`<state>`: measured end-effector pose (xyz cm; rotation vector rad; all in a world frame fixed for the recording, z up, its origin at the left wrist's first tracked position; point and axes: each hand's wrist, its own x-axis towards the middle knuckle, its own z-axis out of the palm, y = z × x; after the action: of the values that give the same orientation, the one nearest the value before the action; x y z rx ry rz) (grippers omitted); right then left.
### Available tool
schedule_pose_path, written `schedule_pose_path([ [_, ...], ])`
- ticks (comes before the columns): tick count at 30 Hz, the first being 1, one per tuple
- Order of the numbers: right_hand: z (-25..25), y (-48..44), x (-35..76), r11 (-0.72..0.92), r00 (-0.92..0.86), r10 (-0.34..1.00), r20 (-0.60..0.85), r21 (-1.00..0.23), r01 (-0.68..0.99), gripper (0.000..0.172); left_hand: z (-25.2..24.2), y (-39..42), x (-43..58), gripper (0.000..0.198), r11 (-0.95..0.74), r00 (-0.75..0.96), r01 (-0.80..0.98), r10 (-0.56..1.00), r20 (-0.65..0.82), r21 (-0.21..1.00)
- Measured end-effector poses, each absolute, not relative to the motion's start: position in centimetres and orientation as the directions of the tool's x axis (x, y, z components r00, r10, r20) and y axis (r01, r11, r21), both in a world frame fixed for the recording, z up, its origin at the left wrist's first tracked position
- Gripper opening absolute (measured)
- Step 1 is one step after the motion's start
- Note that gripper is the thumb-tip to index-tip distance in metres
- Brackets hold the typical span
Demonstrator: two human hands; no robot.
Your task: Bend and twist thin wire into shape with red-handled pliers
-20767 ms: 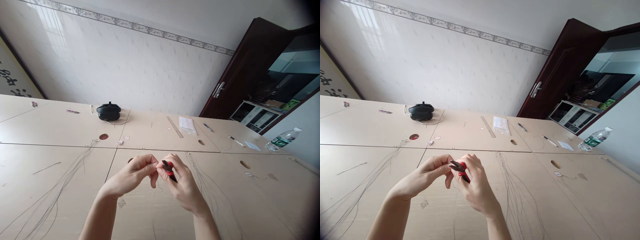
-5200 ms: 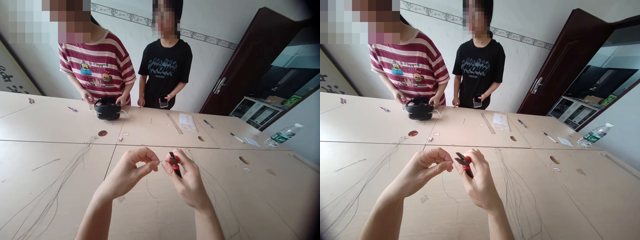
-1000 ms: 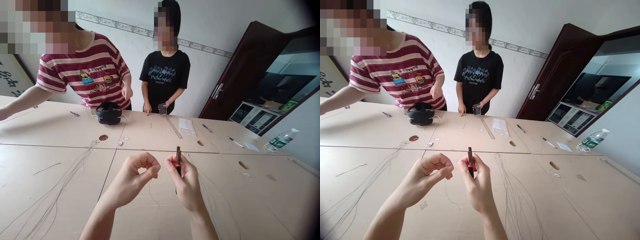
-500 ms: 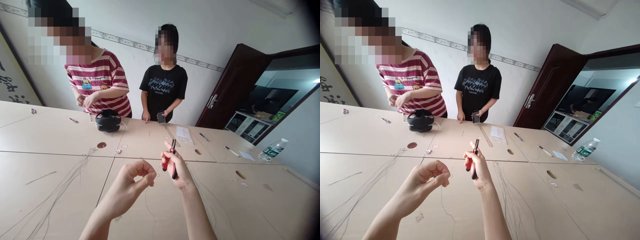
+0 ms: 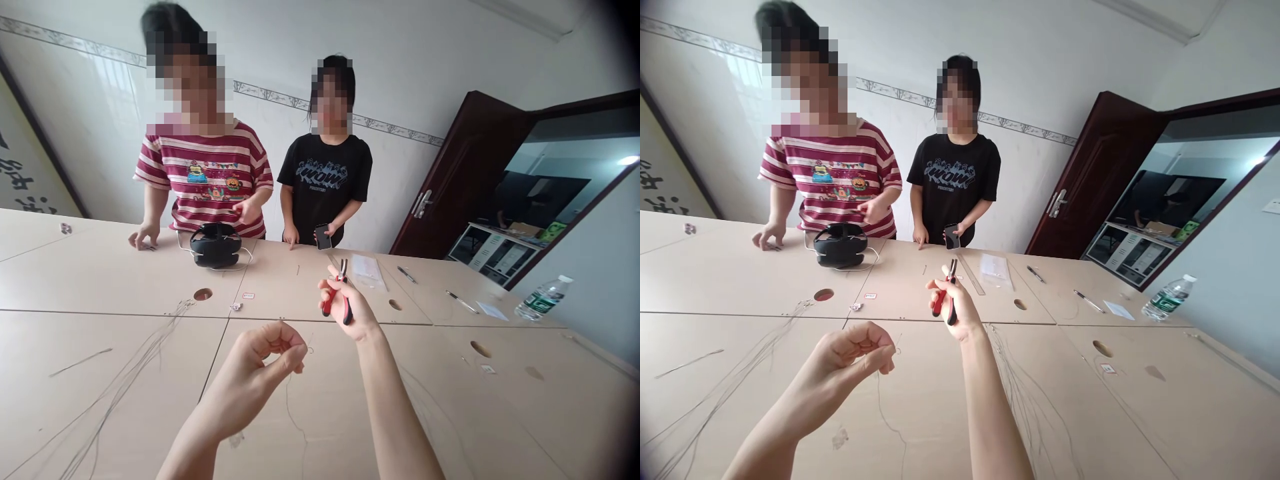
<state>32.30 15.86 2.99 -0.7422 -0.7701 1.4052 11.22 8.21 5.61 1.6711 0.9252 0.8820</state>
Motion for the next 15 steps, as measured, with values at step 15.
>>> schedule_pose_path([
  [15, 3.2, 18.2, 32.7, 0.007, 0.038, 0.999, -0.018, -0.819, -0.573, 0.032, 5.6, 8.3, 10.9, 0.025, -0.229, 0.436, 0.146, 0.888, 0.145, 0.962],
])
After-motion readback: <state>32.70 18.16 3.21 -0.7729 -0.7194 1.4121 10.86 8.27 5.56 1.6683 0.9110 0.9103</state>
